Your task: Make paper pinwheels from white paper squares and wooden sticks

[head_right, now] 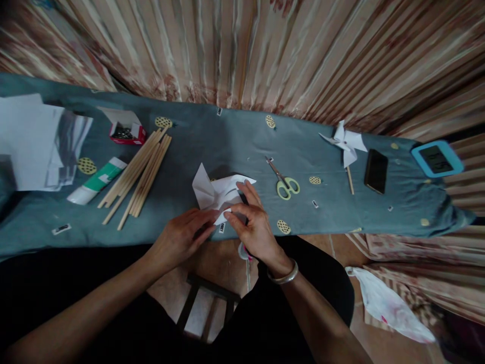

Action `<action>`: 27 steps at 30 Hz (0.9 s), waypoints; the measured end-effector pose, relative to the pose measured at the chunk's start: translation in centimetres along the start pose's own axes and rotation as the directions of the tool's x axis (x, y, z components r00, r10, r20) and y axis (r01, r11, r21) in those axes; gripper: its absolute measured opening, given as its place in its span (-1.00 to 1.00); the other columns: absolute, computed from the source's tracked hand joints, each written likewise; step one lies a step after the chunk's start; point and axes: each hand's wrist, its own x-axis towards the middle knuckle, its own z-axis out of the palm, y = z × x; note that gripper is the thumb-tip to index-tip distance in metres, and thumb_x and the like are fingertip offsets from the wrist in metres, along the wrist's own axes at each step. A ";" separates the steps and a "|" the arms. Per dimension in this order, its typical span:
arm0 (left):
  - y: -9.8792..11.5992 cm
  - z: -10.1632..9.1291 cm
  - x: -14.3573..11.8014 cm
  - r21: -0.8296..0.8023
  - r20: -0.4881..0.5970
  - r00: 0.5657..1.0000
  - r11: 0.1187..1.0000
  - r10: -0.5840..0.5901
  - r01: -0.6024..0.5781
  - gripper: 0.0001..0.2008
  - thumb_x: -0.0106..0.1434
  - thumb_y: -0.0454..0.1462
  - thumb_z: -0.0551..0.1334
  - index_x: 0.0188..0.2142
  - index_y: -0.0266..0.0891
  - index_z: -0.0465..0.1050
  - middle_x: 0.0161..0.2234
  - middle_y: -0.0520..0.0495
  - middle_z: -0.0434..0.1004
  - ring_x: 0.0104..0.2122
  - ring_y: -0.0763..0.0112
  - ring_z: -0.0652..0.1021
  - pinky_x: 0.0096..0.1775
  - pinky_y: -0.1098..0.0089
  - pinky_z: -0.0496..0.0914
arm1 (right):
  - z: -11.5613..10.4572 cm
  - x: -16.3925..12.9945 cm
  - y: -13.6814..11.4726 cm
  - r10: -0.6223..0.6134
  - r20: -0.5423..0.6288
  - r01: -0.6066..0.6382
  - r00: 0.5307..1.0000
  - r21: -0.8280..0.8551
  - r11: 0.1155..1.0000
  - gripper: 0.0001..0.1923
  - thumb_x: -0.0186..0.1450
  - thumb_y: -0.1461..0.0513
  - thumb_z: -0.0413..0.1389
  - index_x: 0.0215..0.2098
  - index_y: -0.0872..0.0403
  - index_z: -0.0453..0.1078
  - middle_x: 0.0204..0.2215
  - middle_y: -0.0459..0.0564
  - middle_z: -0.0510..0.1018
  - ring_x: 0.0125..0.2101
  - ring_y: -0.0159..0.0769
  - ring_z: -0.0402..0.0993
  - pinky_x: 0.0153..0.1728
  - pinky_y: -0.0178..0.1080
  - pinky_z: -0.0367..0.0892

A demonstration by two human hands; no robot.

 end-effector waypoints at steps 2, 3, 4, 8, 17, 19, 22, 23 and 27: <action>0.0 0.1 -0.2 -0.003 -0.011 1.000 1.000 0.014 -0.015 -0.76 0.37 -0.31 0.13 -0.01 -0.35 0.37 -0.27 -0.12 0.59 -0.29 0.32 0.58 -0.28 0.32 0.52 | 0.4 0.1 -0.1 -0.011 -0.027 0.010 1.000 -0.047 0.999 -0.91 0.30 0.20 0.16 -0.30 0.00 0.51 0.27 -0.02 0.29 0.34 -0.08 -0.01 0.30 0.14 0.04; 0.0 0.1 -0.3 -0.004 -0.009 0.999 0.999 0.031 -0.032 -0.77 0.37 -0.32 0.13 -0.01 -0.34 0.37 -0.27 -0.12 0.59 -0.29 0.32 0.58 -0.28 0.32 0.53 | 0.6 0.1 -0.1 -0.021 -0.036 0.018 0.999 -0.073 0.997 -0.92 0.29 0.20 0.17 -0.31 0.01 0.51 0.27 -0.01 0.28 0.35 -0.07 -0.02 0.29 0.14 0.05; 0.0 0.1 -0.4 -0.005 -0.004 0.999 0.999 0.052 -0.052 -0.78 0.37 -0.33 0.12 -0.02 -0.34 0.39 -0.27 -0.11 0.59 -0.28 0.32 0.57 -0.28 0.32 0.53 | 0.8 0.1 -0.1 -0.032 -0.044 0.028 0.998 -0.101 0.995 -0.92 0.28 0.20 0.18 -0.31 0.01 0.51 0.27 0.00 0.28 0.35 -0.05 -0.03 0.28 0.14 0.06; -0.1 0.2 -0.4 -0.031 -0.018 0.997 0.997 0.075 -0.075 -0.82 0.38 -0.35 0.10 -0.15 -0.31 0.47 -0.25 -0.12 0.59 -0.25 0.33 0.58 -0.24 0.34 0.54 | 1.2 0.2 -0.1 -0.071 -0.072 0.056 0.995 -0.184 0.981 -0.91 0.28 0.18 0.19 -0.32 0.03 0.50 0.27 0.04 0.27 0.34 -0.02 0.00 0.26 0.15 0.09; 0.0 0.2 -0.1 -0.078 -0.078 0.997 0.997 0.014 -0.020 -0.80 0.36 -0.34 0.11 -0.19 -0.34 0.51 -0.23 -0.16 0.60 -0.24 0.32 0.60 -0.21 0.32 0.55 | 1.4 0.2 -0.2 -0.115 -0.077 0.091 0.990 -0.260 0.961 -0.86 0.33 0.19 0.11 -0.33 0.06 0.47 0.26 0.06 0.29 0.33 0.00 0.03 0.25 0.15 0.11; 0.0 0.3 -0.1 -0.083 -0.074 0.997 0.997 -0.008 0.002 -0.81 0.35 -0.33 0.12 -0.17 -0.32 0.51 -0.21 -0.16 0.60 -0.22 0.32 0.60 -0.19 0.30 0.56 | 1.3 0.2 -0.4 -0.122 -0.072 0.099 0.990 -0.273 0.957 -0.86 0.34 0.19 0.09 -0.31 0.04 0.46 0.26 0.03 0.29 0.33 -0.01 0.03 0.25 0.16 0.10; -0.1 0.4 -0.1 -0.084 -0.074 0.997 0.996 -0.030 0.023 -0.82 0.35 -0.32 0.13 -0.15 -0.30 0.50 -0.18 -0.16 0.59 -0.20 0.32 0.61 -0.16 0.28 0.56 | 1.2 0.1 -0.7 -0.117 -0.071 0.093 0.991 -0.279 0.956 -0.87 0.35 0.19 0.07 -0.25 0.02 0.46 0.26 0.01 0.29 0.33 -0.04 0.03 0.26 0.14 0.10; -0.1 0.4 -0.1 -0.082 -0.077 0.997 0.996 -0.033 0.026 -0.82 0.34 -0.32 0.14 -0.15 -0.31 0.50 -0.18 -0.17 0.59 -0.20 0.31 0.61 -0.16 0.28 0.56 | 1.1 0.0 -0.7 -0.117 -0.074 0.092 0.990 -0.284 0.955 -0.87 0.35 0.20 0.07 -0.23 0.01 0.46 0.25 0.02 0.30 0.32 -0.05 0.04 0.25 0.14 0.11; -0.2 0.6 -0.1 -0.068 -0.090 0.996 0.997 -0.029 0.023 -0.82 0.33 -0.35 0.14 -0.15 -0.33 0.50 -0.18 -0.18 0.59 -0.20 0.31 0.61 -0.16 0.29 0.56 | 0.9 -0.1 -1.0 -0.151 -0.084 0.119 0.985 -0.307 0.944 -0.86 0.35 0.21 0.08 -0.16 0.01 0.45 0.22 0.04 0.34 0.30 -0.05 0.09 0.23 0.13 0.17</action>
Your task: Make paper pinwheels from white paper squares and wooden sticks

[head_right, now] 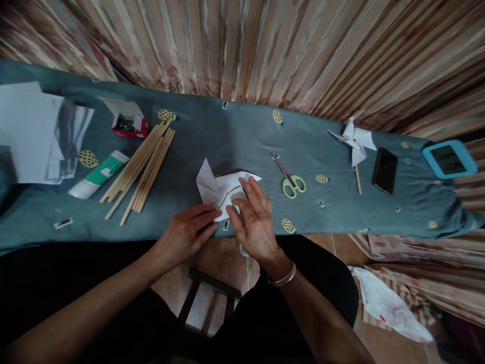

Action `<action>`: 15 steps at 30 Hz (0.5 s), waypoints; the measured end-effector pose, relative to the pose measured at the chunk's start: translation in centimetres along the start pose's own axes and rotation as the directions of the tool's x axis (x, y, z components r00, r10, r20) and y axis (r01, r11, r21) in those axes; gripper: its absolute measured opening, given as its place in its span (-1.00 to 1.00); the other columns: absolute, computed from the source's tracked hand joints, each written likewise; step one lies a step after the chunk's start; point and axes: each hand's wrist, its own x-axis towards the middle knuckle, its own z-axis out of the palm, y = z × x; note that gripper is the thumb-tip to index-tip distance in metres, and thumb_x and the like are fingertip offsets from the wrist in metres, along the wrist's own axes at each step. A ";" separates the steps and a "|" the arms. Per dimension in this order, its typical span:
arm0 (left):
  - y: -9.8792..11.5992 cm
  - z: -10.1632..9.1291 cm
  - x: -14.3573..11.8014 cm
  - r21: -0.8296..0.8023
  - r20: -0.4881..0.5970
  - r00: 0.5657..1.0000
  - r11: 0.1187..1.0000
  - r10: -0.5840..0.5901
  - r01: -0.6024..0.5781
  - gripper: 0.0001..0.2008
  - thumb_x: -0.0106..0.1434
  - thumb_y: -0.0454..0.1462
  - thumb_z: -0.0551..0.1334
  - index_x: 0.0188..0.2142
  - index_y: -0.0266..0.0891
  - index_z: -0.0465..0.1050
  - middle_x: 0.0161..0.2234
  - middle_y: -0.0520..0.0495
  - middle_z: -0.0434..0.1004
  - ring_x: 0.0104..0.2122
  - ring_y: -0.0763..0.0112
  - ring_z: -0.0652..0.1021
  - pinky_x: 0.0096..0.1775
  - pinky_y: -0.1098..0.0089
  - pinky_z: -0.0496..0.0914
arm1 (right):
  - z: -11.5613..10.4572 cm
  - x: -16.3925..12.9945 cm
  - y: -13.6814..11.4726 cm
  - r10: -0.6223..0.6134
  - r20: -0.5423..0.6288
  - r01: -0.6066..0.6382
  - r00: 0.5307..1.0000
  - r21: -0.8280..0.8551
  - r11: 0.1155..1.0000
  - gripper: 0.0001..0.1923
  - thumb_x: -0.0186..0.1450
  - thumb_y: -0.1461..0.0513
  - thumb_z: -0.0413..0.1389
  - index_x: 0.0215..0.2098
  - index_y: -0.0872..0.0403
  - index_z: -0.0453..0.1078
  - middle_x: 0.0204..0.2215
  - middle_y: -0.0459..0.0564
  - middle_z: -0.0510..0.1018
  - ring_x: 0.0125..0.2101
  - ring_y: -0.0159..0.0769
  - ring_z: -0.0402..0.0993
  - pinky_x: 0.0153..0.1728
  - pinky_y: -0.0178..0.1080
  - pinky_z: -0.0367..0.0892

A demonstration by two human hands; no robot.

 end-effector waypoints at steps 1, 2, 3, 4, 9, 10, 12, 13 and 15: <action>0.0 0.0 0.0 0.005 -0.003 1.000 1.000 0.002 -0.002 -0.83 0.33 -0.35 0.14 -0.16 -0.32 0.50 -0.18 -0.17 0.59 -0.21 0.31 0.62 -0.16 0.30 0.56 | 0.0 0.0 0.0 -0.015 -0.002 0.015 1.000 -0.003 1.000 -0.86 0.35 0.22 0.09 -0.15 0.01 0.45 0.22 0.04 0.34 0.30 -0.04 0.10 0.22 0.13 0.18; 0.0 0.0 0.0 0.011 -0.006 1.000 1.000 0.002 -0.002 -0.83 0.33 -0.36 0.14 -0.16 -0.32 0.50 -0.19 -0.17 0.59 -0.21 0.32 0.62 -0.17 0.30 0.56 | -0.1 -0.1 0.0 -0.031 -0.005 0.031 1.000 -0.007 1.000 -0.86 0.35 0.22 0.09 -0.15 0.01 0.45 0.23 0.04 0.34 0.30 -0.04 0.10 0.22 0.13 0.19; 0.0 0.0 0.1 0.017 -0.007 1.000 1.000 0.003 -0.003 -0.83 0.33 -0.36 0.14 -0.16 -0.32 0.50 -0.19 -0.16 0.59 -0.22 0.32 0.62 -0.17 0.31 0.56 | -0.1 -0.2 0.0 -0.048 -0.005 0.048 0.999 -0.011 0.999 -0.85 0.35 0.23 0.09 -0.14 0.01 0.45 0.23 0.04 0.33 0.30 -0.03 0.10 0.21 0.14 0.19; 0.1 -0.1 0.1 0.020 -0.007 1.000 1.000 0.004 -0.004 -0.83 0.33 -0.36 0.14 -0.17 -0.33 0.50 -0.20 -0.16 0.59 -0.23 0.33 0.62 -0.18 0.32 0.56 | -0.1 -0.2 0.0 -0.067 -0.006 0.067 0.998 -0.016 0.998 -0.85 0.35 0.24 0.09 -0.13 0.01 0.45 0.24 0.05 0.32 0.31 -0.03 0.09 0.21 0.14 0.19; 0.2 -0.4 0.1 0.026 0.009 1.000 1.000 0.001 -0.002 -0.82 0.33 -0.37 0.12 -0.16 -0.33 0.49 -0.21 -0.16 0.59 -0.24 0.35 0.62 -0.20 0.33 0.57 | 0.2 -0.6 0.3 -0.131 0.009 0.131 0.991 -0.018 0.991 -0.76 0.35 0.29 0.07 -0.05 0.01 0.46 0.26 0.05 0.28 0.31 0.00 0.07 0.19 0.17 0.22; 0.2 -0.4 0.1 0.026 0.014 1.000 1.000 -0.003 0.003 -0.82 0.33 -0.37 0.12 -0.16 -0.32 0.49 -0.21 -0.15 0.59 -0.24 0.35 0.62 -0.19 0.33 0.56 | 0.2 -0.7 0.3 -0.132 0.016 0.132 0.991 -0.012 0.991 -0.74 0.35 0.30 0.07 -0.03 -0.01 0.46 0.27 0.03 0.27 0.31 0.00 0.07 0.18 0.17 0.22; 0.3 -0.4 0.1 0.025 0.024 1.000 1.000 -0.008 0.007 -0.82 0.33 -0.37 0.12 -0.15 -0.31 0.49 -0.20 -0.15 0.59 -0.24 0.34 0.62 -0.19 0.33 0.56 | 0.3 -0.7 0.3 -0.133 0.022 0.133 0.991 0.001 0.991 -0.71 0.35 0.30 0.06 0.00 -0.04 0.45 0.28 0.00 0.26 0.32 0.00 0.06 0.18 0.18 0.23; 0.2 -0.4 0.1 0.023 0.027 1.000 1.000 -0.007 0.006 -0.82 0.33 -0.38 0.12 -0.15 -0.31 0.49 -0.20 -0.15 0.59 -0.23 0.34 0.62 -0.19 0.33 0.56 | 0.3 -0.7 0.3 -0.136 0.020 0.136 0.990 0.002 0.991 -0.71 0.35 0.31 0.06 0.00 -0.04 0.45 0.28 0.00 0.26 0.32 0.00 0.06 0.18 0.18 0.23; 0.2 -0.4 0.1 0.021 0.033 0.999 1.000 -0.006 0.005 -0.82 0.33 -0.38 0.13 -0.15 -0.33 0.49 -0.20 -0.16 0.59 -0.23 0.33 0.62 -0.18 0.33 0.56 | 0.4 -0.7 0.3 -0.147 0.017 0.147 0.989 -0.003 0.989 -0.71 0.34 0.32 0.07 -0.01 -0.02 0.46 0.28 0.02 0.26 0.32 0.00 0.06 0.17 0.17 0.23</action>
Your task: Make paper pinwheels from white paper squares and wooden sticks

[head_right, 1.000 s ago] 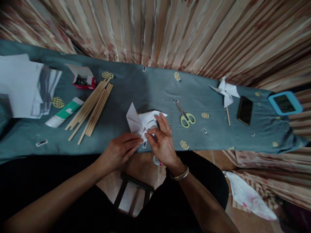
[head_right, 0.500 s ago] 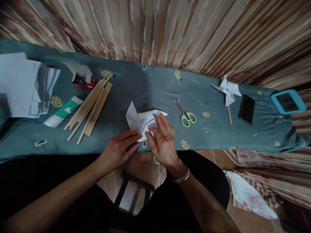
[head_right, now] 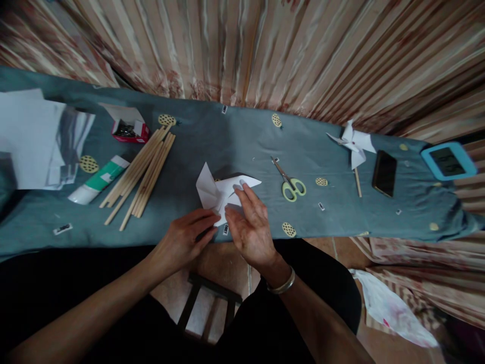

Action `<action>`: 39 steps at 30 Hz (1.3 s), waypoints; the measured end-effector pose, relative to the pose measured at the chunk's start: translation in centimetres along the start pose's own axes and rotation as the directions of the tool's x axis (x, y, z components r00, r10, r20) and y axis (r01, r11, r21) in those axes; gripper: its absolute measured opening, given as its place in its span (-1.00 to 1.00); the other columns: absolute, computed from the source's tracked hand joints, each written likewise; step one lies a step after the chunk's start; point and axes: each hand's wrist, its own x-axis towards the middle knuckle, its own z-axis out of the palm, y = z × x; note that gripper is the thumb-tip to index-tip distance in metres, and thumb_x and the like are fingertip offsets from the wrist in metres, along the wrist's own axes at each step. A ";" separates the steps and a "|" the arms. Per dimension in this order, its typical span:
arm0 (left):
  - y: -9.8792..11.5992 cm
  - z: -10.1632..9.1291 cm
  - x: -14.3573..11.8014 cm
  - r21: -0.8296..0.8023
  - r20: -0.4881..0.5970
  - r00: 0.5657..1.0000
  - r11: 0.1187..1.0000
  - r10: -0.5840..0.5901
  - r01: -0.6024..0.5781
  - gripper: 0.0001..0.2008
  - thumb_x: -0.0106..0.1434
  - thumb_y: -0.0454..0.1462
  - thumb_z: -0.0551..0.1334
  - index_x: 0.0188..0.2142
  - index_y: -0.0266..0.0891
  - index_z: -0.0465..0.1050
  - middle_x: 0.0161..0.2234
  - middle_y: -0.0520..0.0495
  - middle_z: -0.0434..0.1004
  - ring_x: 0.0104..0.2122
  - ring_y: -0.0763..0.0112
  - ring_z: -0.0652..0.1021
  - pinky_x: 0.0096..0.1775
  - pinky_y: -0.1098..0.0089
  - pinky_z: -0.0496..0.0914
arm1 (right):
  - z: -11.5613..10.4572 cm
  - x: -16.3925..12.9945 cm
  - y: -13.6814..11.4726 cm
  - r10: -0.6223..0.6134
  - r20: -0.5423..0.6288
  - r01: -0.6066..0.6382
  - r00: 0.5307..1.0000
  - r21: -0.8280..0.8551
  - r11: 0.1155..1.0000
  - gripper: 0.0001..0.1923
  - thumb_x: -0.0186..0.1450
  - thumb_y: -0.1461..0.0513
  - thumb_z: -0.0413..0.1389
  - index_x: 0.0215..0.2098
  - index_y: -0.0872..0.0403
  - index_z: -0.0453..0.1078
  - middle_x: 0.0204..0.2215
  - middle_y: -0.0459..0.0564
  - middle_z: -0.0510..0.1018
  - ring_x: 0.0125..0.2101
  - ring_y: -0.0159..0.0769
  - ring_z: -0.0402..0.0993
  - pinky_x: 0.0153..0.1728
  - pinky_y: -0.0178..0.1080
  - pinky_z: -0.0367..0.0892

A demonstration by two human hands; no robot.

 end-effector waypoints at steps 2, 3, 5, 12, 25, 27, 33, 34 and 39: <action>0.0 0.0 0.0 -0.005 0.005 1.000 1.000 -0.003 0.003 -0.82 0.32 -0.38 0.13 -0.15 -0.34 0.49 -0.20 -0.17 0.59 -0.23 0.32 0.62 -0.17 0.32 0.56 | 0.0 0.0 0.0 -0.004 0.008 0.004 1.000 -0.011 1.000 -0.71 0.34 0.32 0.06 -0.01 -0.01 0.46 0.28 0.04 0.26 0.32 0.00 0.05 0.17 0.17 0.24; 0.0 0.0 0.0 -0.008 0.010 1.000 1.000 -0.007 0.007 -0.82 0.32 -0.38 0.13 -0.16 -0.33 0.50 -0.20 -0.17 0.59 -0.22 0.32 0.62 -0.17 0.31 0.56 | 0.1 -0.1 0.1 -0.002 0.014 0.002 1.000 -0.015 1.000 -0.71 0.35 0.31 0.06 0.00 -0.02 0.45 0.29 0.03 0.25 0.32 0.00 0.05 0.17 0.17 0.23; -0.1 0.0 0.0 -0.012 0.020 1.000 1.000 -0.014 0.014 -0.82 0.32 -0.37 0.13 -0.16 -0.32 0.50 -0.20 -0.16 0.59 -0.22 0.31 0.61 -0.17 0.30 0.56 | 0.1 -0.1 0.1 0.006 0.023 -0.006 1.000 -0.016 1.000 -0.70 0.35 0.30 0.05 0.01 -0.03 0.45 0.30 0.01 0.23 0.32 0.00 0.05 0.17 0.18 0.23; -0.1 0.0 0.2 -0.002 0.015 1.000 1.000 0.002 -0.002 -0.82 0.31 -0.39 0.12 -0.18 -0.33 0.50 -0.22 -0.15 0.59 -0.25 0.34 0.61 -0.19 0.34 0.56 | 0.1 0.1 -0.1 0.015 0.042 -0.014 0.999 -0.017 1.000 -0.68 0.34 0.31 0.05 0.03 -0.02 0.44 0.31 0.01 0.21 0.33 0.01 0.02 0.19 0.17 0.20; 0.0 -0.1 0.3 -0.005 0.017 1.000 1.000 -0.012 0.012 -0.81 0.32 -0.38 0.11 -0.19 -0.29 0.50 -0.23 -0.12 0.59 -0.26 0.35 0.62 -0.21 0.34 0.56 | 0.5 0.5 0.1 0.012 0.067 -0.009 0.998 -0.041 0.999 -0.60 0.35 0.32 0.01 0.13 -0.07 0.36 0.35 -0.03 0.11 0.35 0.02 -0.06 0.20 0.20 0.16; 0.0 0.0 0.3 0.004 0.003 1.000 1.000 0.003 -0.003 -0.82 0.32 -0.38 0.11 -0.19 -0.32 0.50 -0.23 -0.14 0.59 -0.26 0.35 0.62 -0.20 0.35 0.56 | 0.6 0.5 0.1 0.007 0.065 -0.004 0.998 -0.052 0.999 -0.60 0.35 0.33 0.01 0.12 -0.05 0.36 0.36 -0.02 0.10 0.35 0.02 -0.06 0.19 0.19 0.17; 0.0 0.0 0.3 0.002 0.005 1.000 1.000 0.001 -0.001 -0.82 0.32 -0.39 0.11 -0.20 -0.33 0.50 -0.23 -0.15 0.60 -0.26 0.34 0.61 -0.20 0.35 0.56 | 0.7 0.5 0.1 0.021 0.076 -0.018 0.997 -0.041 0.999 -0.61 0.35 0.33 0.01 0.12 -0.03 0.37 0.36 -0.01 0.09 0.36 0.02 -0.09 0.21 0.19 0.14; 0.0 0.0 0.3 0.001 0.007 1.000 1.000 -0.004 0.004 -0.82 0.32 -0.39 0.11 -0.20 -0.32 0.50 -0.22 -0.15 0.59 -0.26 0.35 0.61 -0.20 0.35 0.56 | 0.7 0.5 0.0 0.025 0.079 -0.023 0.997 -0.033 0.999 -0.61 0.35 0.33 0.00 0.12 -0.03 0.37 0.37 -0.01 0.07 0.36 0.02 -0.10 0.21 0.20 0.13; 0.0 0.0 0.3 0.010 0.018 1.000 1.000 -0.012 0.012 -0.82 0.32 -0.39 0.11 -0.20 -0.31 0.50 -0.22 -0.14 0.59 -0.27 0.35 0.62 -0.21 0.34 0.56 | 0.5 0.6 0.0 0.068 0.112 -0.066 0.991 -0.026 0.997 -0.62 0.35 0.34 -0.03 0.09 -0.01 0.37 0.40 -0.01 -0.03 0.37 0.06 -0.18 0.22 0.24 0.05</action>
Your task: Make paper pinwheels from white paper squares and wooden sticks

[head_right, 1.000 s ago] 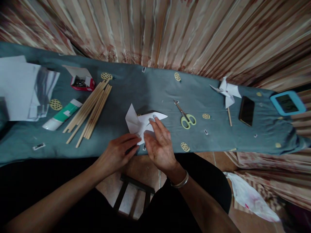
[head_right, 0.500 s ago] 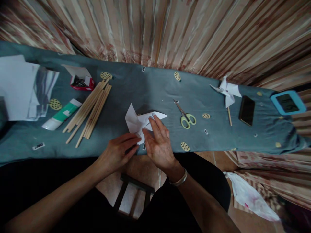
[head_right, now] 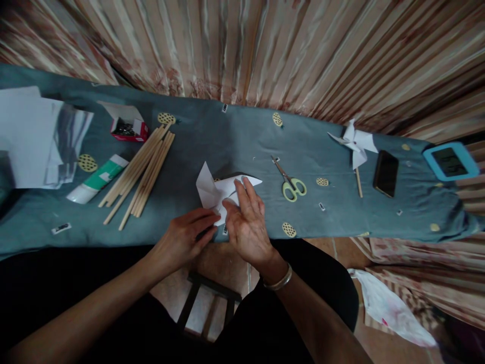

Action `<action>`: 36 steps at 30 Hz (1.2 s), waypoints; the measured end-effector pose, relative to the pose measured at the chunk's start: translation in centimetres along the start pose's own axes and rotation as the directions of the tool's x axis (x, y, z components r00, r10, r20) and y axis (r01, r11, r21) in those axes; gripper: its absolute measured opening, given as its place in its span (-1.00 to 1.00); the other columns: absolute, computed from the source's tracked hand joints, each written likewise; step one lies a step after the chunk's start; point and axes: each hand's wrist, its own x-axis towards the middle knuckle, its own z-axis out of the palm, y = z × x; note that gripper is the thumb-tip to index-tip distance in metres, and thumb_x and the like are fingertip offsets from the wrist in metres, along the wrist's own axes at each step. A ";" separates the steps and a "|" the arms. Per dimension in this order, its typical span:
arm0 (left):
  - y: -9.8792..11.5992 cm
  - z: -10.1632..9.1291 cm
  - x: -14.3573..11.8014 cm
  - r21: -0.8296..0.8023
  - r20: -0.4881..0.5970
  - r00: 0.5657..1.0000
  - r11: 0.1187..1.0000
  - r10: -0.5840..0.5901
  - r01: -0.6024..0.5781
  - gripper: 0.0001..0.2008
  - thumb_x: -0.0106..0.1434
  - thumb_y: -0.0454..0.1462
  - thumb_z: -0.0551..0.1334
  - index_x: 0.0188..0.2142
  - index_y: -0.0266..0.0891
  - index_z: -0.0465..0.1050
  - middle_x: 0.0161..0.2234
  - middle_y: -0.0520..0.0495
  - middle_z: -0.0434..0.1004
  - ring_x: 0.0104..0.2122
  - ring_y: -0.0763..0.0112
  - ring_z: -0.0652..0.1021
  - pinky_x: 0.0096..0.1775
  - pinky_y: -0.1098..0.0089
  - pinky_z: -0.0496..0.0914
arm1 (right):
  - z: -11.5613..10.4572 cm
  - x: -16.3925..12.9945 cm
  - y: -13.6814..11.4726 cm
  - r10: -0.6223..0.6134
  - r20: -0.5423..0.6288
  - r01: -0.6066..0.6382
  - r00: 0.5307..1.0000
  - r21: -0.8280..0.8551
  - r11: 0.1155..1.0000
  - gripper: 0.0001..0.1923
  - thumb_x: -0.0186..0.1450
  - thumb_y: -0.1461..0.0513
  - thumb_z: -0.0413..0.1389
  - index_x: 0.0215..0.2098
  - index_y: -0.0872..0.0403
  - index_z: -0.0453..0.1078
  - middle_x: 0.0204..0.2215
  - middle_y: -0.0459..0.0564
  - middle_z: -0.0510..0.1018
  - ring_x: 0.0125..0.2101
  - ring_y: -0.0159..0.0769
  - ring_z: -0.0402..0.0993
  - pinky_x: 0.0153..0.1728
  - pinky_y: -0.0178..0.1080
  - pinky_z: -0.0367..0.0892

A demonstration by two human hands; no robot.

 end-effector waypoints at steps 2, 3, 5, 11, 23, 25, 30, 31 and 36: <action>0.0 0.0 0.0 0.002 0.001 1.000 1.000 0.001 -0.001 -0.82 0.31 -0.39 0.12 -0.21 -0.32 0.50 -0.23 -0.14 0.59 -0.28 0.35 0.62 -0.21 0.34 0.56 | -0.2 0.0 0.0 -0.006 0.028 0.006 1.000 -0.015 1.000 -0.61 0.33 0.35 -0.02 0.09 0.00 0.36 0.41 -0.01 -0.07 0.38 0.06 -0.21 0.23 0.24 0.03; 0.0 0.0 0.1 0.002 -0.001 1.000 1.000 -0.001 0.001 -0.82 0.31 -0.38 0.12 -0.21 -0.31 0.50 -0.23 -0.14 0.59 -0.28 0.35 0.62 -0.22 0.34 0.56 | -0.3 0.1 0.0 -0.014 0.041 0.015 0.999 -0.019 1.000 -0.60 0.31 0.35 -0.02 0.10 0.00 0.35 0.41 0.00 -0.08 0.38 0.06 -0.22 0.23 0.23 0.02; 0.0 -0.1 0.1 -0.001 -0.004 1.000 1.000 -0.005 0.005 -0.83 0.31 -0.38 0.12 -0.22 -0.31 0.50 -0.23 -0.13 0.59 -0.28 0.35 0.62 -0.22 0.34 0.56 | -0.6 0.1 0.0 -0.024 0.062 0.025 0.998 -0.027 0.999 -0.59 0.30 0.35 -0.01 0.10 0.02 0.33 0.41 0.03 -0.08 0.38 0.07 -0.23 0.22 0.23 0.03; 0.0 -0.2 0.1 -0.024 0.012 1.000 0.999 -0.023 0.024 -0.82 0.31 -0.39 0.12 -0.21 -0.32 0.51 -0.22 -0.15 0.59 -0.28 0.34 0.62 -0.22 0.35 0.55 | -1.3 0.0 -0.3 -0.043 0.135 0.052 0.990 -0.063 0.997 -0.59 0.29 0.27 0.01 0.11 0.15 0.30 0.37 0.24 -0.02 0.38 0.12 -0.24 0.18 0.26 0.06; 0.2 -3.9 -0.2 -0.175 -0.066 0.984 0.973 -0.165 0.152 -0.81 0.31 -0.29 0.18 -0.17 -0.23 0.55 -0.24 -0.09 0.61 -0.29 0.39 0.61 -0.23 0.44 0.48 | -0.4 0.3 -0.3 -0.038 0.057 0.044 0.998 -0.106 0.993 -0.60 0.19 0.29 0.06 0.01 0.11 0.35 0.32 0.24 0.15 0.36 0.07 -0.10 0.16 0.20 0.13; -0.2 -4.6 -0.2 -0.208 -0.081 0.968 0.954 -0.237 0.216 -0.82 0.29 -0.28 0.19 -0.20 -0.21 0.57 -0.26 -0.07 0.61 -0.29 0.39 0.61 -0.22 0.44 0.47 | -0.2 0.4 -0.3 -0.047 0.033 0.050 0.998 -0.097 0.994 -0.63 0.20 0.31 0.04 -0.02 0.11 0.37 0.30 0.23 0.19 0.36 0.05 -0.08 0.16 0.18 0.14; -1.5 -5.2 -0.2 -0.323 -0.093 0.876 0.847 -0.472 0.422 -0.84 0.24 -0.21 0.24 -0.27 -0.16 0.61 -0.32 -0.03 0.62 -0.31 0.34 0.59 -0.22 0.38 0.44 | 0.0 0.6 -0.2 -0.059 -0.009 0.058 0.998 -0.082 0.995 -0.71 0.25 0.33 0.01 -0.10 0.12 0.44 0.27 0.23 0.25 0.35 0.05 -0.06 0.19 0.16 0.14; -1.7 -5.1 -0.2 -0.368 -0.086 0.850 0.810 -0.519 0.457 -0.83 0.22 -0.19 0.26 -0.27 -0.16 0.61 -0.33 -0.04 0.62 -0.31 0.32 0.59 -0.22 0.37 0.44 | 0.1 0.6 -0.1 -0.055 -0.018 0.054 0.998 -0.078 0.995 -0.72 0.26 0.33 0.00 -0.10 0.12 0.45 0.26 0.22 0.26 0.35 0.04 -0.05 0.19 0.15 0.14; -1.2 -4.7 -0.2 -0.732 0.102 0.679 0.407 -0.727 0.546 -0.64 0.10 -0.11 0.36 -0.15 -0.26 0.55 -0.24 -0.14 0.64 -0.22 0.22 0.61 -0.13 0.28 0.45 | 0.1 0.6 0.3 -0.013 -0.009 0.012 1.000 -0.024 1.000 -0.71 0.31 0.32 -0.02 -0.09 0.09 0.49 0.29 0.12 0.24 0.36 0.00 -0.10 0.21 0.14 0.14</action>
